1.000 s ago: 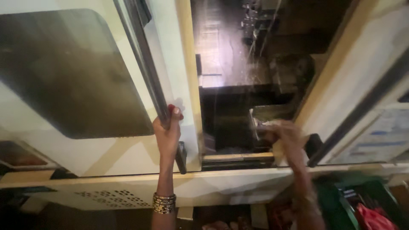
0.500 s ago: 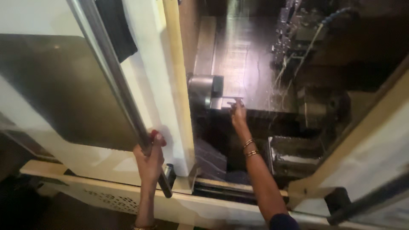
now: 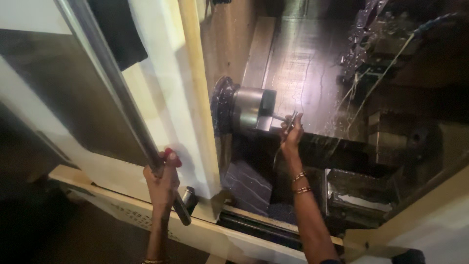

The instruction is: The person opens the door of a CNC machine, inserts a metal rod into the chuck, and closes the door. They then press buttons on the control panel to operate the machine.

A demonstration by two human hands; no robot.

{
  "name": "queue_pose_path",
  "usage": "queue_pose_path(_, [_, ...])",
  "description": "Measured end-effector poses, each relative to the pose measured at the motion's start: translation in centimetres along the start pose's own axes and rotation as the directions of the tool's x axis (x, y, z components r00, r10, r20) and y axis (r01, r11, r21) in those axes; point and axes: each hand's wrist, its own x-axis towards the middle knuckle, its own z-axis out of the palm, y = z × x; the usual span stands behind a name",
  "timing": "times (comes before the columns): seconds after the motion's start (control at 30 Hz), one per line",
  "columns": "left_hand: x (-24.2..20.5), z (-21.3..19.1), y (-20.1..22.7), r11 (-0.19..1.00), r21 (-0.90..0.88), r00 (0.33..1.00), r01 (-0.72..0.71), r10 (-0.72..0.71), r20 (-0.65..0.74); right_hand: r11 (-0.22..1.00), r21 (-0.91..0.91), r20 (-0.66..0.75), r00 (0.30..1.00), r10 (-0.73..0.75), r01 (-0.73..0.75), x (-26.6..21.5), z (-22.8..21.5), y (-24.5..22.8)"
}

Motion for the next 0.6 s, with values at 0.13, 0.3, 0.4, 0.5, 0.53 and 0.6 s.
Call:
queue_pose_path(0.13, [0.4,-0.1,0.4,0.994,-0.082,0.996,0.074,-0.078,-0.041,0.998,-0.043,0.03,0.998,0.049,-0.048,1.5,0.0,-0.5])
queue_pose_path(0.3, [0.5,-0.4,0.5,0.996,0.028,0.994,0.087,-0.085,-0.068,0.973,-0.131,0.141,0.968,0.208,-0.19,3.6,-0.4,-0.8])
queue_pose_path(0.4, [0.8,-0.8,0.2,0.997,0.026,0.995,0.077,-0.075,-0.069,0.977,-0.175,-0.052,0.992,0.114,-0.122,3.2,-0.5,0.2])
queue_pose_path(0.5, [1.0,-1.1,0.0,0.998,0.024,0.997,0.05,-0.048,-0.065,0.96,-0.232,-0.224,0.952,-0.207,0.154,2.3,-1.4,2.3])
queue_pose_path(0.53, [1.1,-1.1,-0.1,0.999,0.025,0.997,0.043,-0.041,-0.063,0.938,-0.238,-0.258,0.915,-0.311,0.251,2.4,-1.8,3.0])
queue_pose_path(0.6, [1.2,-1.1,-0.2,0.998,0.014,0.995,0.064,-0.063,-0.073,0.858,-0.284,-0.272,0.822,-0.5,0.428,3.1,-2.6,4.1])
